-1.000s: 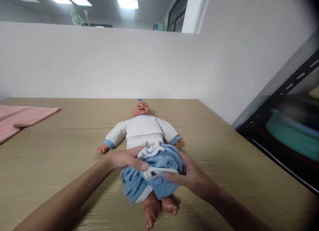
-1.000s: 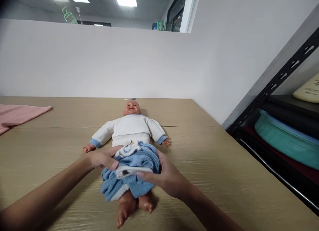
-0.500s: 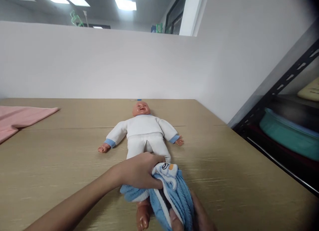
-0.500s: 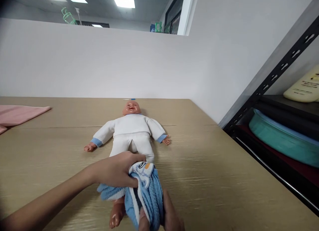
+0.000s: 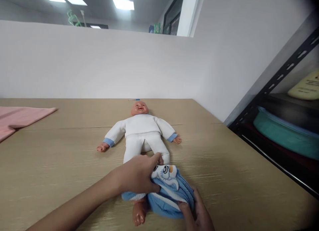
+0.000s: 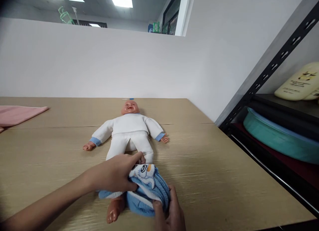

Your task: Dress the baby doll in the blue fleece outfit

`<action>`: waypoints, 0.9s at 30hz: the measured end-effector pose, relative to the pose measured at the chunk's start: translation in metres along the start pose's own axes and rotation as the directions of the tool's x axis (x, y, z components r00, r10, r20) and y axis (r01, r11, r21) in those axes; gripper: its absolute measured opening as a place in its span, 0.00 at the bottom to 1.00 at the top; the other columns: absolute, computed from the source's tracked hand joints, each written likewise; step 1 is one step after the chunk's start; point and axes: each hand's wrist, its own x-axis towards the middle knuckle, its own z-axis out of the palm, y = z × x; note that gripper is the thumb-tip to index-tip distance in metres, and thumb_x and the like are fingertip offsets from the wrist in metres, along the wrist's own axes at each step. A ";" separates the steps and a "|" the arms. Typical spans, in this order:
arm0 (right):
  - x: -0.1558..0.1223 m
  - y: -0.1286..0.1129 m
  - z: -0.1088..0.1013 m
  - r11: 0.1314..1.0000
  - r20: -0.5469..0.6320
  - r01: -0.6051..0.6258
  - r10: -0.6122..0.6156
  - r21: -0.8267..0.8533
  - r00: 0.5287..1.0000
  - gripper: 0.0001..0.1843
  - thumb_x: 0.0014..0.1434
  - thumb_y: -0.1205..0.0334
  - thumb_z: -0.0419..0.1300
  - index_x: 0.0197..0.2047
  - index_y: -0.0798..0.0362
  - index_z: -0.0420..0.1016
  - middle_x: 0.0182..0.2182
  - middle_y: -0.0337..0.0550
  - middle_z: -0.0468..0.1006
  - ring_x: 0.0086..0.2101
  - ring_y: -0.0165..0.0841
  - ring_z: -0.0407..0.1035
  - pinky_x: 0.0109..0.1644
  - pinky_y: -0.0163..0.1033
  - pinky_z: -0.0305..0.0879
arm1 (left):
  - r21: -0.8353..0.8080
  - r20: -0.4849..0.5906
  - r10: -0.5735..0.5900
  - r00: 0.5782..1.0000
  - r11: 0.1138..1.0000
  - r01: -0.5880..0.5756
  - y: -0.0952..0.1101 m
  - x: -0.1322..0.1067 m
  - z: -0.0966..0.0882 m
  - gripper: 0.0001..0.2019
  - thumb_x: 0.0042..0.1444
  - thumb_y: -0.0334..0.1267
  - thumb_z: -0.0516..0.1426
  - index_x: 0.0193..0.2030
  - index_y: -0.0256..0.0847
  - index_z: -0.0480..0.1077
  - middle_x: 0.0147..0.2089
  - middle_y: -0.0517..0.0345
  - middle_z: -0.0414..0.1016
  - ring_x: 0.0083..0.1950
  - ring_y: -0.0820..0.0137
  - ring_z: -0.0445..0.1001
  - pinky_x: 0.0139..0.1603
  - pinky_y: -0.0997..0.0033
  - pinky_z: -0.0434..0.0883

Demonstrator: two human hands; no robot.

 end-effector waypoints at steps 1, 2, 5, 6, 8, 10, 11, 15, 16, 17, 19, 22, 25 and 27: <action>0.003 -0.001 0.000 0.999 0.009 -0.033 0.033 0.035 0.999 0.32 0.71 0.42 0.61 0.70 0.51 0.72 0.67 0.55 0.79 0.69 0.54 0.70 0.69 0.48 0.75 | -0.059 0.003 0.008 1.000 0.998 -0.008 -0.001 0.000 -0.001 0.28 0.50 0.41 0.68 0.58 0.46 0.67 0.49 0.55 0.79 0.48 0.55 0.78 0.45 0.62 0.67; 0.005 -0.003 0.001 0.997 0.028 -0.046 0.045 0.069 0.999 0.32 0.72 0.42 0.61 0.71 0.51 0.72 0.69 0.53 0.78 0.71 0.52 0.68 0.70 0.47 0.74 | -0.119 0.007 0.015 1.000 0.993 -0.014 -0.001 0.000 -0.002 0.28 0.50 0.41 0.68 0.57 0.45 0.67 0.50 0.55 0.78 0.49 0.57 0.77 0.46 0.62 0.68; 0.012 -0.011 0.004 0.994 0.072 0.015 -0.023 0.107 0.997 0.32 0.72 0.45 0.62 0.73 0.50 0.73 0.70 0.51 0.76 0.74 0.50 0.65 0.75 0.48 0.70 | -0.265 0.028 0.007 1.000 0.964 0.001 -0.004 0.002 -0.006 0.27 0.52 0.40 0.67 0.58 0.44 0.65 0.49 0.59 0.75 0.48 0.61 0.74 0.46 0.63 0.68; 0.012 -0.013 0.007 0.994 0.069 0.048 -0.055 0.098 0.996 0.32 0.71 0.46 0.63 0.73 0.50 0.72 0.70 0.51 0.76 0.74 0.51 0.64 0.77 0.49 0.67 | -0.301 0.029 -0.007 1.000 0.954 0.016 -0.004 0.002 -0.007 0.26 0.52 0.39 0.66 0.57 0.44 0.65 0.48 0.60 0.74 0.48 0.62 0.73 0.46 0.64 0.68; 0.011 -0.015 0.012 0.994 0.052 0.087 -0.091 0.071 0.995 0.34 0.69 0.49 0.64 0.74 0.52 0.70 0.70 0.54 0.76 0.74 0.51 0.64 0.79 0.52 0.63 | -0.351 0.023 -0.025 0.999 0.936 0.032 -0.006 0.003 -0.009 0.24 0.53 0.38 0.65 0.56 0.44 0.66 0.46 0.62 0.72 0.47 0.63 0.72 0.47 0.64 0.68; 0.009 -0.014 0.017 0.992 0.064 0.103 -0.108 0.067 0.992 0.37 0.66 0.51 0.66 0.74 0.54 0.68 0.69 0.56 0.77 0.72 0.53 0.68 0.77 0.52 0.66 | -0.380 0.009 -0.017 1.000 0.925 0.019 -0.007 0.003 -0.009 0.23 0.54 0.38 0.64 0.56 0.43 0.66 0.46 0.62 0.71 0.48 0.63 0.72 0.49 0.63 0.69; 0.008 -0.013 0.019 0.991 0.074 0.110 -0.115 0.073 0.991 0.38 0.64 0.53 0.67 0.74 0.54 0.68 0.67 0.57 0.78 0.70 0.53 0.70 0.76 0.52 0.69 | -0.389 0.003 -0.001 1.000 0.921 0.002 -0.008 0.003 -0.009 0.23 0.54 0.38 0.64 0.56 0.43 0.66 0.47 0.61 0.71 0.49 0.62 0.72 0.50 0.63 0.70; 0.010 -0.014 0.021 0.969 0.103 0.124 -0.148 0.214 0.984 0.40 0.65 0.50 0.69 0.74 0.49 0.61 0.65 0.57 0.79 0.65 0.49 0.76 0.69 0.48 0.75 | -0.414 -0.022 0.057 0.998 0.908 -0.061 -0.009 0.004 -0.007 0.24 0.54 0.38 0.66 0.57 0.42 0.66 0.48 0.59 0.73 0.50 0.61 0.74 0.50 0.63 0.72; 0.013 -0.016 0.021 0.956 0.114 0.124 -0.159 0.267 0.981 0.41 0.66 0.48 0.69 0.74 0.47 0.57 0.66 0.57 0.78 0.64 0.48 0.76 0.68 0.48 0.76 | -0.412 -0.028 0.071 0.997 0.908 -0.076 -0.010 0.004 -0.007 0.25 0.53 0.37 0.66 0.57 0.41 0.66 0.49 0.58 0.74 0.50 0.61 0.74 0.49 0.64 0.72; 0.017 -0.017 0.020 0.942 0.125 0.126 -0.172 0.310 0.977 0.42 0.66 0.46 0.69 0.75 0.46 0.55 0.67 0.57 0.77 0.64 0.47 0.76 0.68 0.48 0.76 | -0.399 -0.037 0.086 0.996 0.912 -0.093 -0.010 0.003 -0.008 0.26 0.53 0.37 0.67 0.58 0.41 0.67 0.49 0.58 0.75 0.50 0.61 0.75 0.49 0.64 0.72; 0.027 -0.021 0.016 0.926 0.140 0.138 -0.197 0.352 0.970 0.41 0.66 0.42 0.69 0.74 0.45 0.58 0.68 0.57 0.76 0.65 0.48 0.75 0.70 0.49 0.74 | -0.353 -0.051 0.125 0.991 0.926 -0.135 -0.011 0.002 -0.012 0.26 0.52 0.35 0.68 0.58 0.41 0.70 0.49 0.58 0.77 0.49 0.62 0.75 0.48 0.65 0.72; 0.047 -0.030 0.005 0.939 0.234 0.154 -0.231 0.308 0.944 0.33 0.65 0.39 0.70 0.65 0.48 0.72 0.62 0.59 0.82 0.60 0.52 0.78 0.67 0.53 0.76 | -0.335 -0.019 0.203 0.979 0.921 -0.198 -0.015 -0.001 -0.021 0.19 0.55 0.34 0.67 0.54 0.40 0.75 0.45 0.60 0.80 0.46 0.64 0.77 0.45 0.67 0.71; 0.067 -0.048 -0.009 0.946 0.446 0.245 -0.317 0.213 0.837 0.24 0.67 0.44 0.69 0.59 0.49 0.80 0.54 0.57 0.86 0.53 0.52 0.81 0.63 0.56 0.78 | -0.327 0.070 0.237 0.969 0.923 -0.202 -0.019 -0.001 -0.028 0.12 0.57 0.34 0.68 0.48 0.40 0.77 0.44 0.60 0.82 0.45 0.65 0.78 0.43 0.70 0.71; 0.079 -0.063 -0.020 0.918 0.564 0.362 -0.388 0.163 0.729 0.23 0.65 0.49 0.70 0.60 0.47 0.81 0.56 0.54 0.85 0.54 0.52 0.80 0.63 0.56 0.78 | -0.264 0.066 0.249 0.966 0.938 -0.224 -0.020 0.000 -0.029 0.11 0.58 0.35 0.69 0.46 0.40 0.77 0.46 0.58 0.82 0.47 0.63 0.79 0.45 0.69 0.72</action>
